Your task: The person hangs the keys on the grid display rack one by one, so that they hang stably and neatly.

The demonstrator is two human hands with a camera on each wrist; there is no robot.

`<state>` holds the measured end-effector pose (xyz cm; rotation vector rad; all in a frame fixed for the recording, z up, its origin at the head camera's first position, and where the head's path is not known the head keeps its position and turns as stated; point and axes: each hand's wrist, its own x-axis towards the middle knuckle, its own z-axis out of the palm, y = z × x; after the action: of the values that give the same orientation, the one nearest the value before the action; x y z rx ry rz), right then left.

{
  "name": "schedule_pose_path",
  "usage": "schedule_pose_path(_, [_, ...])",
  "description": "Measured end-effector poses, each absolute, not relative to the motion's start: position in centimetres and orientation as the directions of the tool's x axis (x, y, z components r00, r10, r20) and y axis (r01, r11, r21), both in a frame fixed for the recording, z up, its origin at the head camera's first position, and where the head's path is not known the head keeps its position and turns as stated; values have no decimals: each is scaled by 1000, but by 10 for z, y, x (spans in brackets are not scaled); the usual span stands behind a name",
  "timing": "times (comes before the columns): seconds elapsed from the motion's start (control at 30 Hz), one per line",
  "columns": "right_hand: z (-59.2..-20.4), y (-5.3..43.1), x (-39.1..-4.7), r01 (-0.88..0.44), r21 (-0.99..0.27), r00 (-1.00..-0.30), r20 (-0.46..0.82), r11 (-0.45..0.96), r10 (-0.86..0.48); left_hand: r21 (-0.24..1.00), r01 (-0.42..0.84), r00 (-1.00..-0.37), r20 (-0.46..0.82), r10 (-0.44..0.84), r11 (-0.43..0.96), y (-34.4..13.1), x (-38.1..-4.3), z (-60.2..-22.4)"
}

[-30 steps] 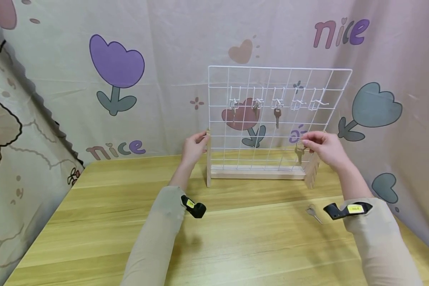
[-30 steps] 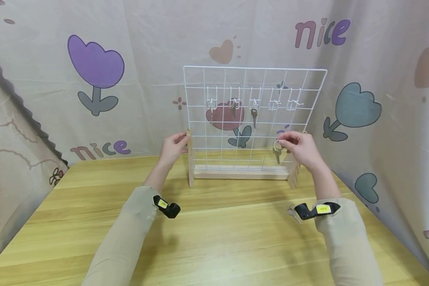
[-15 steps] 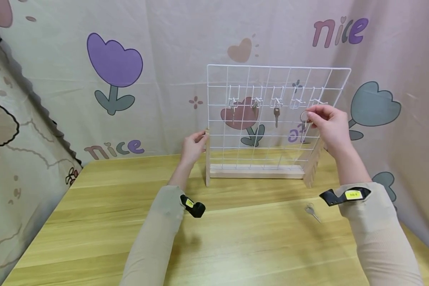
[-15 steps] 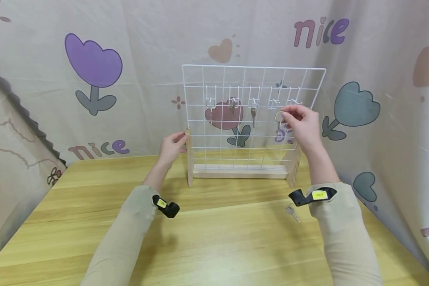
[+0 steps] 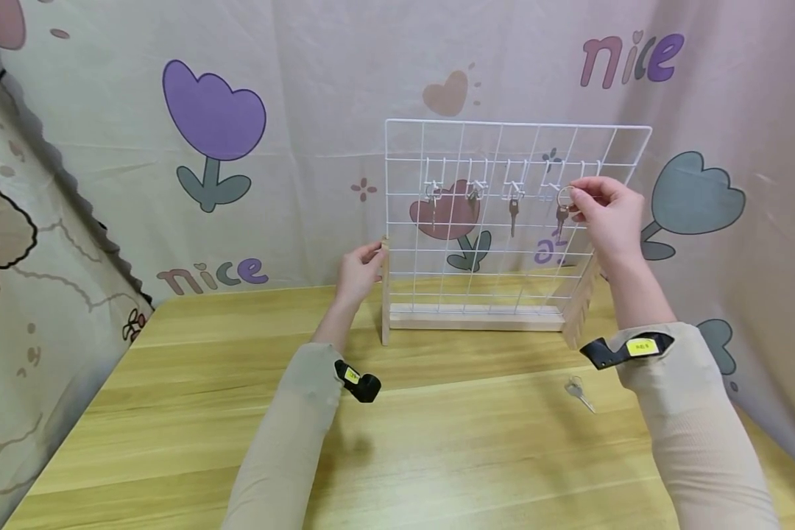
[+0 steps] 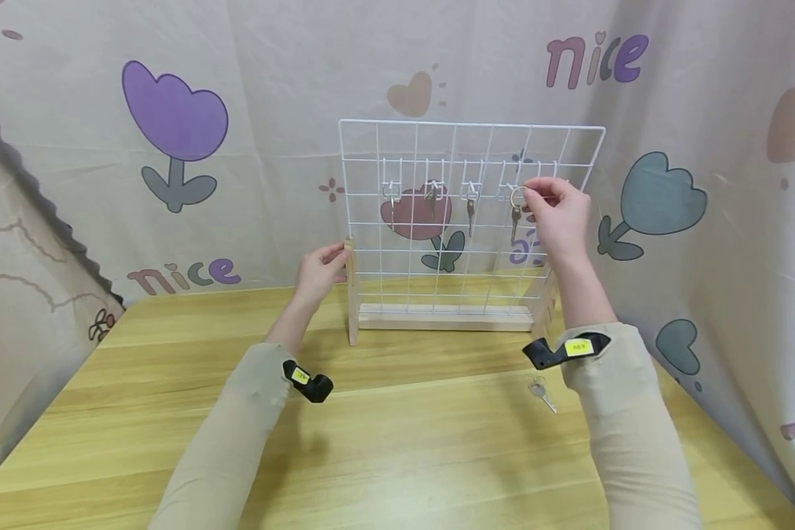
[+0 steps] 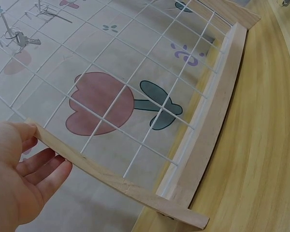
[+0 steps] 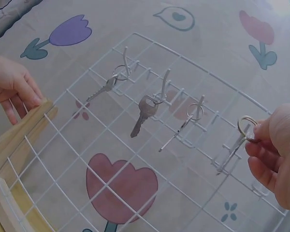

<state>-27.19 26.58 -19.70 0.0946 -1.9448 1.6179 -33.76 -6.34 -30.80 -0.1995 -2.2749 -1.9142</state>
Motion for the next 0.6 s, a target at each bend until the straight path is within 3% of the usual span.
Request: schedule_pose_path(0.6, [-211, 264, -281, -392, -878, -826, 467, 274, 315, 963, 201, -979, 204, 4, 180, -65, -339, -308])
